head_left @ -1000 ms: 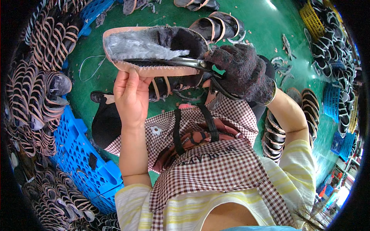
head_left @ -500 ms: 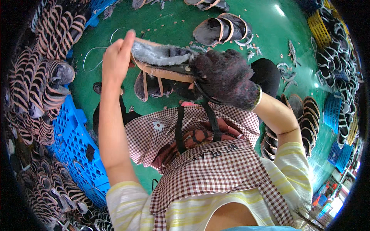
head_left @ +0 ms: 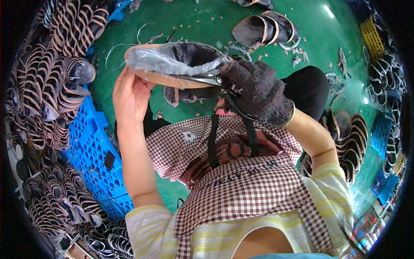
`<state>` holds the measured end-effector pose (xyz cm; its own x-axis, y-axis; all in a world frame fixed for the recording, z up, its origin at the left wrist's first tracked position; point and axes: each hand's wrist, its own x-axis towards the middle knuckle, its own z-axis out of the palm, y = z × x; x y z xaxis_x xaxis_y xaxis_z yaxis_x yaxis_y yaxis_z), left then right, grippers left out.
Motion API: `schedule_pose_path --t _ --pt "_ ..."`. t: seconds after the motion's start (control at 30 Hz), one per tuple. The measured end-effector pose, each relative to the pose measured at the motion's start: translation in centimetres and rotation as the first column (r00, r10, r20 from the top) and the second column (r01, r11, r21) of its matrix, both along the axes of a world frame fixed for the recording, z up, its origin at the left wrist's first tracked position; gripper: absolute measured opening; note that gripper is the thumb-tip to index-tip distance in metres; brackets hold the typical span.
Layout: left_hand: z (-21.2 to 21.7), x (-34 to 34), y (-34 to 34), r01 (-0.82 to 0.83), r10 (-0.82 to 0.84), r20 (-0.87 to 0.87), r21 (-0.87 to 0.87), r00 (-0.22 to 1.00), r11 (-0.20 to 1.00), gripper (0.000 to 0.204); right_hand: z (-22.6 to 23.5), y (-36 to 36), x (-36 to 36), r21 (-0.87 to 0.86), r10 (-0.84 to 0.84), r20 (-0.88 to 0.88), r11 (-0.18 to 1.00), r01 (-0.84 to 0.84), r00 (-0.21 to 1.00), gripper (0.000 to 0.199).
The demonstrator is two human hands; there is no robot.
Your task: Using scissors to trim excess material from the edges of shoe uppers.
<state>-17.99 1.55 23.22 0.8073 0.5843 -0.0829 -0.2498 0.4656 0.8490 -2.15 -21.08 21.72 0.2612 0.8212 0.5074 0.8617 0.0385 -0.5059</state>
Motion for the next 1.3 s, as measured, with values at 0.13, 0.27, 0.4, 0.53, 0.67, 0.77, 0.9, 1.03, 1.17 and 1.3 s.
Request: schedule_pose_path --t 0.13,0.27,0.4,0.53,0.67,0.77,0.9,1.03,1.17,1.3 --pt "0.7 -0.1 -0.9 0.07 -0.068 0.085 -0.015 0.994 0.997 0.027 1.9 -0.2 -0.5 -0.148 -0.001 -0.063 0.989 -0.008 0.998 0.043" --pt "0.6 0.0 -1.4 0.062 -0.051 0.105 -0.101 0.993 0.993 0.026 1.5 -0.7 -0.3 -0.127 0.015 -0.083 0.992 -0.026 0.996 0.046" --pt "0.2 0.0 -2.4 0.161 -0.159 0.098 -0.019 0.982 0.987 0.025 2.9 -0.8 -0.8 -0.243 -0.059 -0.11 0.969 0.031 0.992 0.041" --pt "0.7 0.5 -3.1 0.177 -0.178 0.033 0.023 0.984 0.984 0.021 2.2 -1.1 -0.6 -0.286 -0.116 -0.111 0.955 0.08 0.987 0.039" --pt "0.6 0.8 -4.0 0.173 -0.168 -0.062 0.095 0.984 0.98 0.017 2.8 -0.7 -0.4 -0.193 -0.104 -0.07 0.977 0.089 0.992 0.037" --pt "0.5 0.8 -4.2 0.148 -0.135 -0.1 0.136 0.986 0.98 0.011 3.1 -1.0 -0.6 -0.265 -0.092 -0.087 0.962 0.066 0.992 0.041" --pt "0.6 1.0 -5.1 0.135 -0.087 -0.176 0.282 0.98 0.95 0.013 2.8 -0.9 -0.4 -0.2 -0.122 -0.023 0.973 0.116 0.992 0.033" --pt "0.7 1.1 -6.0 0.251 -0.1 -0.291 0.547 0.951 0.798 0.014 3.5 -0.8 -0.4 -0.284 -0.093 -0.094 0.957 0.063 0.991 0.033" --pt "0.4 1.2 -6.2 0.26 -0.021 -0.338 0.682 0.941 0.683 0.011 3.5 -0.6 0.1 -0.374 -0.082 -0.13 0.927 0.028 0.988 0.045" --pt "-0.9 1.8 -5.9 0.173 0.038 -0.216 0.862 0.976 0.477 0.01 3.9 0.0 0.6 -0.424 -0.044 -0.057 0.905 0.015 0.997 0.041"
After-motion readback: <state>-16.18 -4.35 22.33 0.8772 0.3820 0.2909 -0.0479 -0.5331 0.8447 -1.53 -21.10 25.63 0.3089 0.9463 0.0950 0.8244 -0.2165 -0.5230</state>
